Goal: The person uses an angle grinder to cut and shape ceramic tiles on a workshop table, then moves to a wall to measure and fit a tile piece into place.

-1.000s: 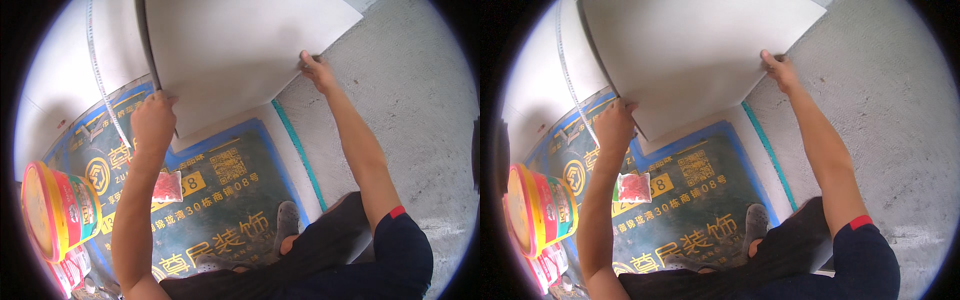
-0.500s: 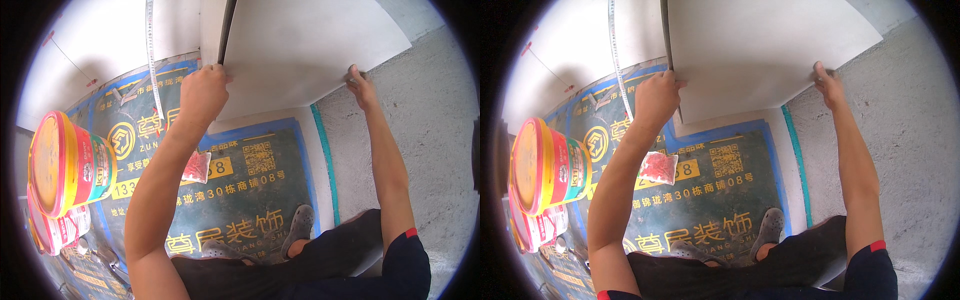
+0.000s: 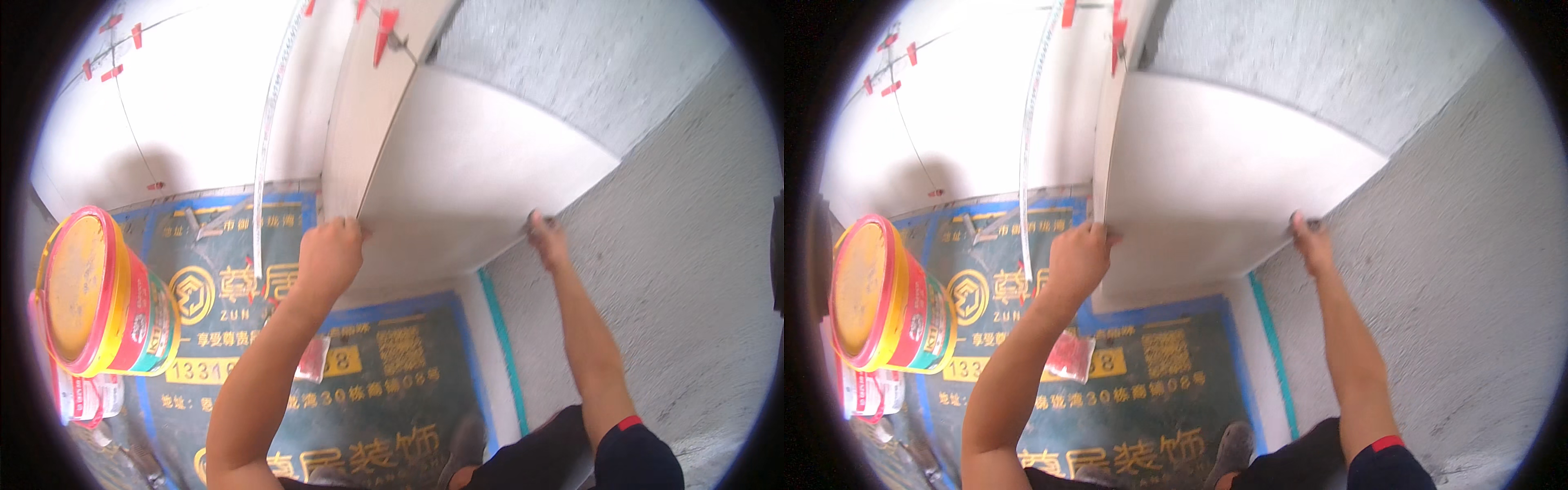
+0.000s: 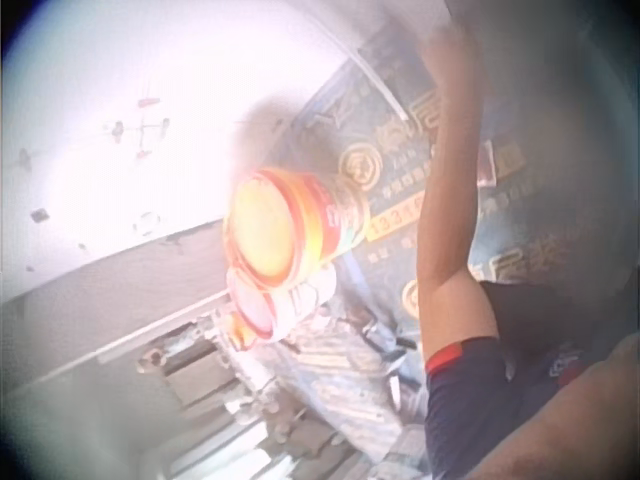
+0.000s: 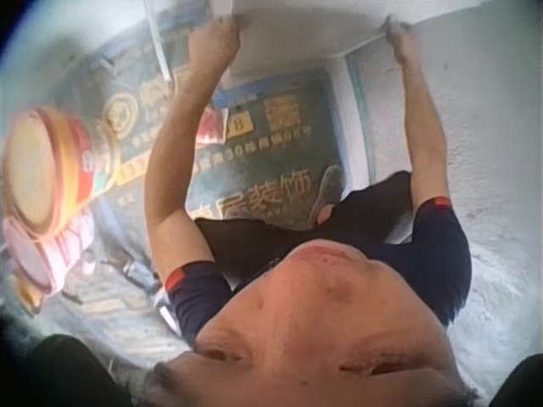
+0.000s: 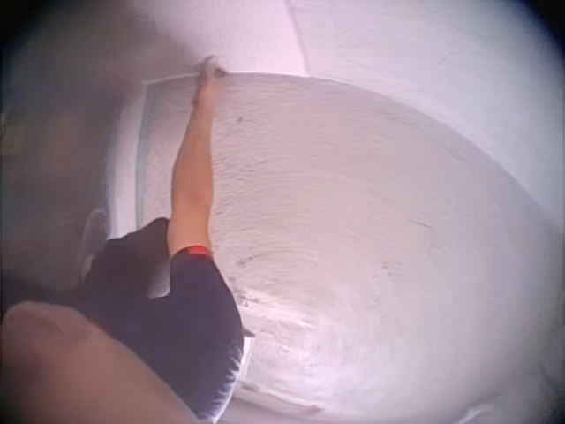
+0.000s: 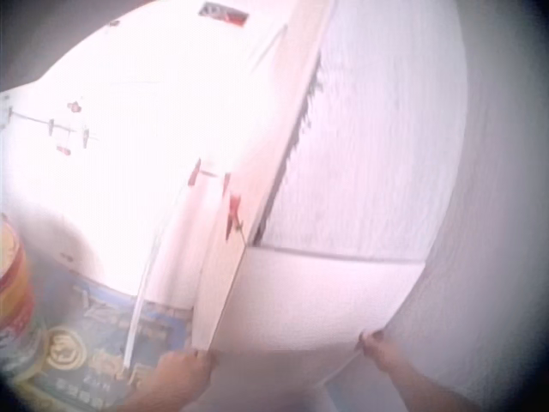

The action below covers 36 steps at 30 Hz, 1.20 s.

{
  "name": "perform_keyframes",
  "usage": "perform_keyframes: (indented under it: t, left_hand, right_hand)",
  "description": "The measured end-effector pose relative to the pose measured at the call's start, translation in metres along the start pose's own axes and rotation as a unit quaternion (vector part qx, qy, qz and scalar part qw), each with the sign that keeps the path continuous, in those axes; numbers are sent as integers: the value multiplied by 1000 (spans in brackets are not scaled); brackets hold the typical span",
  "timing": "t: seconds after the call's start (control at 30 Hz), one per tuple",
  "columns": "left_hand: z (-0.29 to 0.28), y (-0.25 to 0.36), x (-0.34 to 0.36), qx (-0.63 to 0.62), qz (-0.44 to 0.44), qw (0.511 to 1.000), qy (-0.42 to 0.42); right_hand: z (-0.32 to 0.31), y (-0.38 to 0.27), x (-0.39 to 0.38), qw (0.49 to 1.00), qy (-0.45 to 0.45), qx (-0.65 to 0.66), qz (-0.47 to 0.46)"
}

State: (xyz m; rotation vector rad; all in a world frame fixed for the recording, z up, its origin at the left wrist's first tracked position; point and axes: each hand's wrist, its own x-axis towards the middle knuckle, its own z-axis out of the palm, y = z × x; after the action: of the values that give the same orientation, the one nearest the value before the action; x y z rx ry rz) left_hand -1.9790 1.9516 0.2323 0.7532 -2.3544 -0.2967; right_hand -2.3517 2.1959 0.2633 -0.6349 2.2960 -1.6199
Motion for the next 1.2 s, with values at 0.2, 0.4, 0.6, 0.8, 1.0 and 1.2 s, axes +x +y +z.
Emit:
perform_keyframes:
  t: [0.2, 0.4, 0.6, 0.8, 1.0, 1.2]
  left_hand:
    - [15, 1, 0, -45, -2, 999, 8]
    - [12, -3, -2, -41, 6, 999, 0]
    - [17, -6, -2, -52, 35, 998, 31]
    - [23, -10, -1, -47, 42, 997, 53]
    - [20, -7, 0, -44, 58, 995, 65]
    - [22, -7, -2, -35, 55, 997, 51]
  right_hand:
    - [-5, 12, 0, 998, -31, 8, 53]
    - [4, 6, -6, 999, -25, 17, 41]
    - [-3, 9, 0, 999, -18, 22, 44]
    - [2, 9, 0, 999, -28, 16, 37]
    - [-2, 9, 1, 998, -33, 8, 52]
    - [-2, 12, 1, 998, -26, 12, 47]
